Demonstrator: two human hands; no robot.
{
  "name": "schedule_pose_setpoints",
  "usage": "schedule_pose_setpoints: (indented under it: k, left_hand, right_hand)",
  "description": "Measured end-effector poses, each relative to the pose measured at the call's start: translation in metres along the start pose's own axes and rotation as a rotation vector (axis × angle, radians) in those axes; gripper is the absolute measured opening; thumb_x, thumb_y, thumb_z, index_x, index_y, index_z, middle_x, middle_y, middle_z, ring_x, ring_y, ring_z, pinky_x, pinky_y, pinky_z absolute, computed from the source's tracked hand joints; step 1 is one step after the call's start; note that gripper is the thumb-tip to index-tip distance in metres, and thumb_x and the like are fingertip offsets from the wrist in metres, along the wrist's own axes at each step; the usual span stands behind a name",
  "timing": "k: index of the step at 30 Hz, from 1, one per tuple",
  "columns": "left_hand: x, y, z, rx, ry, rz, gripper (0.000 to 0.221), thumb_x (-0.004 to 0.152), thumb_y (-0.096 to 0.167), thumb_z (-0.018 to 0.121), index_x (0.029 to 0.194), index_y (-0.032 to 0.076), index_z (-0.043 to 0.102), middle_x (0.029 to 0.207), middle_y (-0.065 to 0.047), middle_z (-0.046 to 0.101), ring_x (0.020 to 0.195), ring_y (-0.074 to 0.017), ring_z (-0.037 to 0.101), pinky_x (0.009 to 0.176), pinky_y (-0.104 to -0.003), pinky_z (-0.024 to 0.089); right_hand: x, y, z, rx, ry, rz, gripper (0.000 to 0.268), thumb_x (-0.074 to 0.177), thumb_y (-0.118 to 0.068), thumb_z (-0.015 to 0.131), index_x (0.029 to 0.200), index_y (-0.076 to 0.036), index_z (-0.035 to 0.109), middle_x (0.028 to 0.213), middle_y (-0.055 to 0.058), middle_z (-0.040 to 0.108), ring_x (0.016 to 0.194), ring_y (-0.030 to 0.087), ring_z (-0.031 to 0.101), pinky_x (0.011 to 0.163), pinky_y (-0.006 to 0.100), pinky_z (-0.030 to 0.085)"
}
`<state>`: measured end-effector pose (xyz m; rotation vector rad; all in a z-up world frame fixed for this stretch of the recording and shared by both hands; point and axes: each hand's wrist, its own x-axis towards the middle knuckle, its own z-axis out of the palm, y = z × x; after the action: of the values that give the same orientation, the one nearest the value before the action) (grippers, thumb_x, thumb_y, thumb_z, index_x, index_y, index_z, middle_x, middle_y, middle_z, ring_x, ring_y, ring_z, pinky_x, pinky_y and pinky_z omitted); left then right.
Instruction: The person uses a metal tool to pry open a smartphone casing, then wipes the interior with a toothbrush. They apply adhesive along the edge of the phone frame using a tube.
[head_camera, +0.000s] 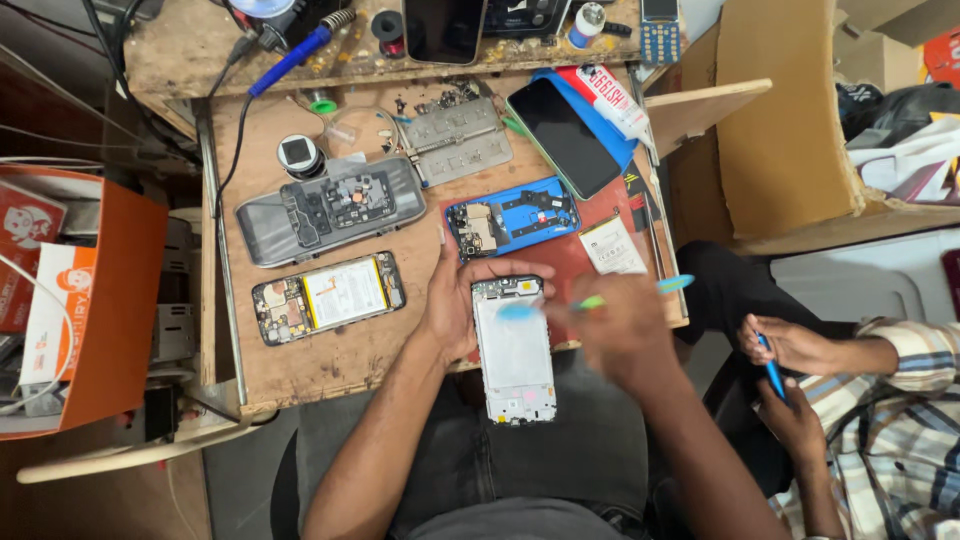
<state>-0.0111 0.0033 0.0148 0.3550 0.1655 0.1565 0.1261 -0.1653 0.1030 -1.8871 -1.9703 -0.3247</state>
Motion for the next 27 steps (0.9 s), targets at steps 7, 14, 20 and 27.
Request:
schedule_pose_setpoints:
  k: [7, 14, 20, 27]
  left_hand:
    - [-0.003, -0.003, 0.001, 0.055, 0.046, -0.049, 0.119, 0.092, 0.086, 0.012, 0.127, -0.015, 0.063, 0.116, -0.027, 0.071, 0.104, -0.0354, 0.072, 0.094, -0.046, 0.06]
    - [0.001, 0.005, 0.006, 0.077, 0.051, -0.011, 0.118, 0.092, 0.085, 0.011, 0.126, -0.015, 0.063, 0.114, -0.028, 0.072, 0.104, -0.0331, 0.073, 0.095, -0.045, 0.06]
    - [-0.002, -0.002, 0.009, 0.022, 0.146, -0.085, 0.114, 0.092, 0.083, 0.013, 0.126, -0.014, 0.062, 0.119, -0.026, 0.071, 0.105, -0.0333, 0.072, 0.094, -0.048, 0.06]
    - [-0.003, 0.004, -0.002, 0.005, -0.001, 0.075, 0.116, 0.095, 0.086, 0.015, 0.131, -0.014, 0.062, 0.116, -0.025, 0.071, 0.106, -0.0348, 0.072, 0.094, -0.046, 0.06]
  right_hand:
    - [0.006, 0.003, -0.001, 0.033, -0.195, 0.053, 0.022, 0.086, -0.021, 0.074, 0.106, -0.026, 0.082, 0.087, -0.002, 0.062, 0.079, 0.021, 0.06, 0.068, 0.039, 0.04]
    - [0.005, -0.016, -0.01, 0.208, -0.265, -0.13, 0.046, 0.074, -0.009, 0.066, 0.114, -0.027, 0.08, 0.095, -0.001, 0.061, 0.082, 0.019, 0.059, 0.073, 0.036, 0.039]
    - [0.02, -0.005, 0.003, 0.075, 0.002, -0.021, 0.038, 0.079, -0.019, 0.071, 0.116, -0.025, 0.075, 0.101, -0.002, 0.06, 0.091, 0.018, 0.059, 0.078, 0.038, 0.039]
    - [0.005, -0.017, -0.016, 0.243, -0.436, -0.054, 0.047, 0.07, -0.005, 0.071, 0.112, -0.024, 0.078, 0.094, 0.001, 0.062, 0.089, 0.021, 0.063, 0.071, 0.037, 0.044]
